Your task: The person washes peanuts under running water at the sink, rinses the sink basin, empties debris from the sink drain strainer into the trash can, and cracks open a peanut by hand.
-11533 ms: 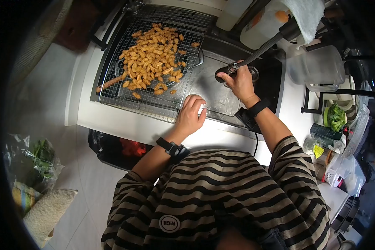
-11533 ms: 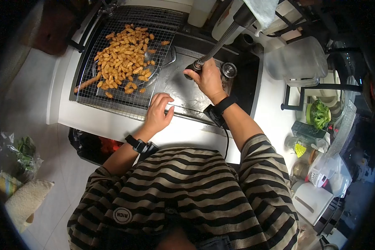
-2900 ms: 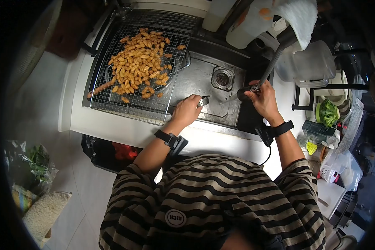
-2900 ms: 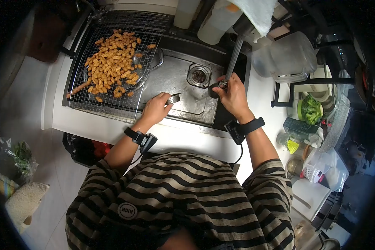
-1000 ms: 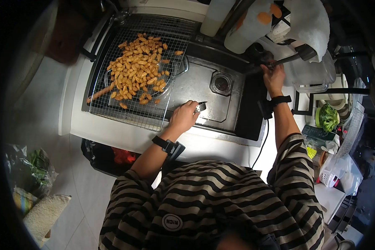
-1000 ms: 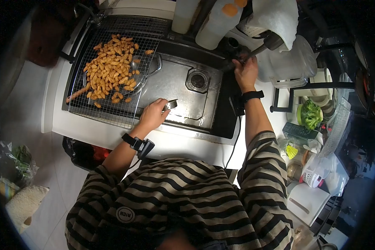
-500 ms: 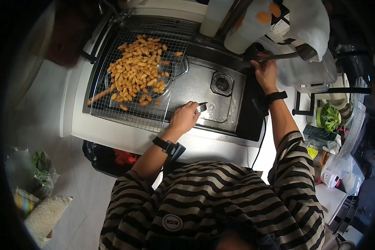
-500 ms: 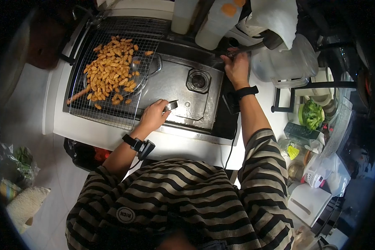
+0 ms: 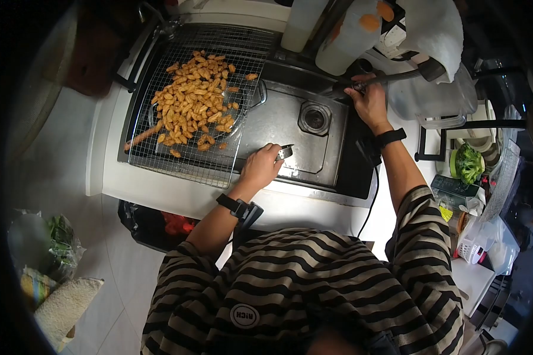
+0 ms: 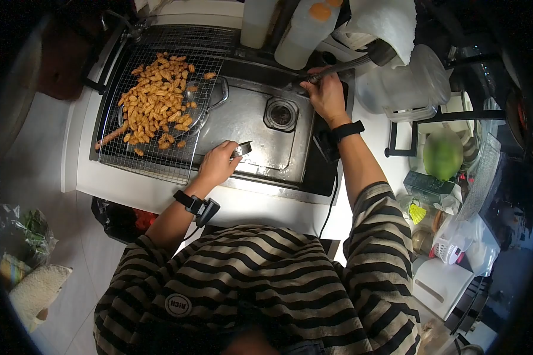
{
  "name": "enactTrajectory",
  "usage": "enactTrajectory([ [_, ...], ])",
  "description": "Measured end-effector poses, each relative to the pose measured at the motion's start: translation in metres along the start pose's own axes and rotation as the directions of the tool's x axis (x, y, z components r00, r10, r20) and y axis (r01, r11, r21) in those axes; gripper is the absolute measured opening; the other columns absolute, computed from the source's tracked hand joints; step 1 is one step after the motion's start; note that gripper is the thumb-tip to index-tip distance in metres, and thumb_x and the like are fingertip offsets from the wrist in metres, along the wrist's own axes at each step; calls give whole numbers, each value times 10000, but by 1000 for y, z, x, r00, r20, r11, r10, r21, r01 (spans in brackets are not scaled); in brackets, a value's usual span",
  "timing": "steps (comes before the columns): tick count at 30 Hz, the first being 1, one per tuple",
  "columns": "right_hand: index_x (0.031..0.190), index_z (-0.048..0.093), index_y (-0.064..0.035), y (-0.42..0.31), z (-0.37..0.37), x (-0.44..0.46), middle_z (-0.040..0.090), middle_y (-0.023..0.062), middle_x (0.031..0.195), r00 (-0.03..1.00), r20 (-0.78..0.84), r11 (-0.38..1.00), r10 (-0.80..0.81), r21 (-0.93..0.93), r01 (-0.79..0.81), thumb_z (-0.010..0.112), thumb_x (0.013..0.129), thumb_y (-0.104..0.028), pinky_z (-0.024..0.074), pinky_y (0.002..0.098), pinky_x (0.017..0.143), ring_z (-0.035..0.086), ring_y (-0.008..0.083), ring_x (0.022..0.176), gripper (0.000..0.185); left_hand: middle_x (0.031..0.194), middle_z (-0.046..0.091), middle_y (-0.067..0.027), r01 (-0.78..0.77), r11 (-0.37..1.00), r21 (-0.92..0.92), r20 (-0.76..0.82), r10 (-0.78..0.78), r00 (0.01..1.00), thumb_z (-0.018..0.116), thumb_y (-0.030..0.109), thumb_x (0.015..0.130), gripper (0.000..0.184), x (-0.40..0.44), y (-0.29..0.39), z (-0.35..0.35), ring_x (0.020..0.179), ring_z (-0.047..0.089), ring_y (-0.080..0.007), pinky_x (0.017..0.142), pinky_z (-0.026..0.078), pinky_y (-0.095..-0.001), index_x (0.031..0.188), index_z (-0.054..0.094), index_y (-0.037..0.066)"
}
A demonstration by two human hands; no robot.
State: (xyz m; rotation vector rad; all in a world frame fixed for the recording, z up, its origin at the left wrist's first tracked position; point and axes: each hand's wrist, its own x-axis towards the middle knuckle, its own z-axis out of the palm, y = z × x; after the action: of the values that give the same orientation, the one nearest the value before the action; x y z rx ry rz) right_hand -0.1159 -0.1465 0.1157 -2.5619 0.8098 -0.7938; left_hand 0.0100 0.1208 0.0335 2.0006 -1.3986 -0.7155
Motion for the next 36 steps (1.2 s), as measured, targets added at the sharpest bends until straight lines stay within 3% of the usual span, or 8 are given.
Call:
enactTrajectory([
  [4,911,566,-5,-14,0,-1,551,149,856,998,-27,993,57,101,-54,722,681,-142,460,338,647,572,269,707,311,879,555,-147,-4,1000,7,-8,4,1000,599,124,762,203,0,1,-1,792,564,-360,686,462,-422,897,494,15],
  [11,926,554,6,-43,-18,-12,554,113,781,976,151,972,154,156,-178,720,702,-178,459,310,618,562,211,673,334,881,553,-150,-1,1000,6,-17,1,1000,602,126,757,204,0,-1,1,795,562,-364,688,459,-431,895,498,17],
  [19,938,528,10,-75,-76,-21,587,90,803,976,-135,974,171,171,-147,689,758,-192,448,254,630,549,131,727,315,951,552,-143,11,1000,-27,30,-10,1000,605,82,746,241,2,2,1,867,546,-352,735,445,-402,964,532,8],
  [20,998,525,31,-86,-87,-19,602,99,863,968,-104,960,228,190,-206,686,765,-199,458,253,678,564,145,781,365,966,547,-136,-28,999,-27,14,28,1000,607,66,739,243,3,2,2,882,542,-343,743,445,-395,964,535,6],
  [23,1086,504,46,-82,-94,-16,606,102,891,947,-228,923,226,360,-134,683,769,-196,460,248,706,567,156,819,438,1007,535,-115,-120,992,-41,-26,119,992,615,26,720,252,4,3,4,920,532,-320,765,445,-377,960,545,0],
  [28,1050,554,58,-90,-111,-8,619,104,920,949,-75,902,307,342,-265,626,809,-204,438,271,789,569,159,882,364,1054,522,-92,-172,982,-75,-60,168,984,619,5,710,236,12,17,7,940,531,-296,785,447,-357,937,557,-14],
  [34,1102,527,54,-132,-70,-2,619,108,980,992,78,766,103,629,-130,588,808,-141,446,259,767,572,145,872,358,1169,468,-108,-152,988,-17,-72,150,986,625,3,708,232,3,18,7,1052,482,-304,837,433,-363,931,561,-14],
  [36,1112,518,55,-133,-65,5,607,108,994,993,80,829,89,546,-118,562,823,-122,458,262,741,576,151,867,342,1198,445,-116,-106,994,34,-108,109,988,628,8,709,237,-1,15,-3,1075,464,-314,849,428,-366,937,563,-11],
])
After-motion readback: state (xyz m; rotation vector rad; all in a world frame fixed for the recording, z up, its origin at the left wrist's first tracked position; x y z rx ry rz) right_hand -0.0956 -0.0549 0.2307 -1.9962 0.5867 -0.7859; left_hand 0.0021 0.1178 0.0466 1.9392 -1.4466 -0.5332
